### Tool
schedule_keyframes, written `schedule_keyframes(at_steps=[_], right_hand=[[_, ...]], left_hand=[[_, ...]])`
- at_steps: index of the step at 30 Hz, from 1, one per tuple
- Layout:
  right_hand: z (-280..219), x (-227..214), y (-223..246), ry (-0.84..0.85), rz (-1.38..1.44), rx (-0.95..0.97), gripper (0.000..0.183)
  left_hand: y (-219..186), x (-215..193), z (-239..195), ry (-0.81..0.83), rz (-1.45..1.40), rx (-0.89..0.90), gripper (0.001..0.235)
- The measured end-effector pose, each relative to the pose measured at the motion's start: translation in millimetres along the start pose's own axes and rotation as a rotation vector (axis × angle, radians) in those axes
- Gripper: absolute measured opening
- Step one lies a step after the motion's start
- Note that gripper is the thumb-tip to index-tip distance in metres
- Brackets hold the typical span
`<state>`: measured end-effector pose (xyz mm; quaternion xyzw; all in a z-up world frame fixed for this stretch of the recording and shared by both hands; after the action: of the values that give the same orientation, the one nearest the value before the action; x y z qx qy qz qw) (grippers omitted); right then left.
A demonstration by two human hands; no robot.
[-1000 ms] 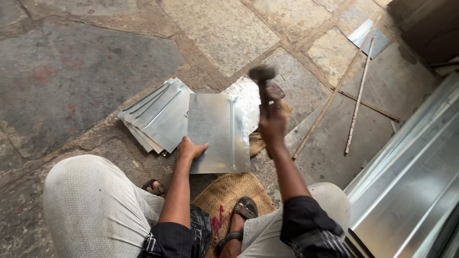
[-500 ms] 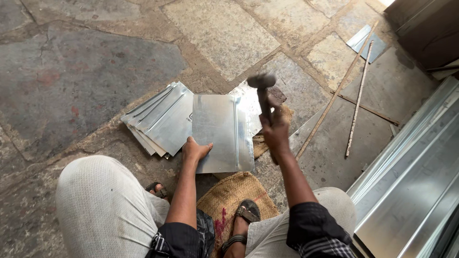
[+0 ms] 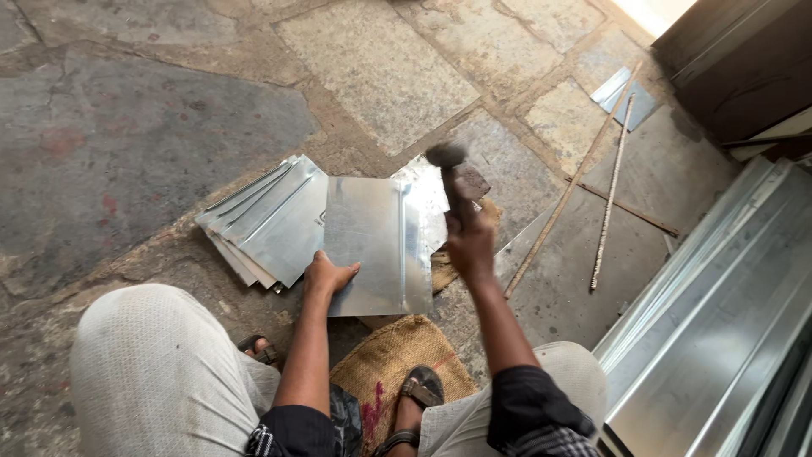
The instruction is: The person uses a hammer to flatten and shape metal sheets by striking them repeatedly.
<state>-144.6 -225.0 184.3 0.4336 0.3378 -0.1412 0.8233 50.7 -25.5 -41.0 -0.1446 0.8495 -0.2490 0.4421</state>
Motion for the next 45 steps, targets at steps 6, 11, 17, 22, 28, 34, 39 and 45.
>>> schedule_keyframes(at_steps=[6,11,17,22,28,34,39,45], right_hand=[[-12,18,-25,0.260,0.184,0.528,0.052],[11,-25,16,0.010,0.236,0.085,0.055],[-2,32,-7,0.304,-0.009,0.220,0.050],[-3,8,-16,0.242,0.196,0.370,0.063],[4,-29,15,-0.099,0.188,-0.229,0.057],[-13,22,-33,0.298,-0.181,0.106,0.051],[3,-1,0,-0.023,0.072,-0.151,0.057],[4,6,-2,-0.072,0.118,-0.240,0.052]], left_hand=[[11,10,21,-0.033,-0.023,0.032,0.109],[8,11,13,0.030,0.022,-0.023,0.111],[8,13,10,-0.002,0.010,-0.002,0.114],[2,-1,1,-0.039,-0.022,0.001,0.109],[-21,-17,-21,-0.051,-0.046,-0.047,0.097],[-27,-18,-21,-0.075,-0.049,-0.006,0.093],[-24,-19,-27,-0.087,-0.053,-0.018,0.091],[-24,-18,-29,-0.063,-0.069,-0.037,0.091]])
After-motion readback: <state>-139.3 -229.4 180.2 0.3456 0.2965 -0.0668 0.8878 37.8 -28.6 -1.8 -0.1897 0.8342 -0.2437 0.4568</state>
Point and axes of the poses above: each hand's wrist, its own z-axis towards the middle knuckle, its own x-axis out of the palm, y = z × x, the point moved 7 cm from there along z, towards the middle knuckle, and after that the axes turned 9 degrees about -y, right-handed, at the moved point
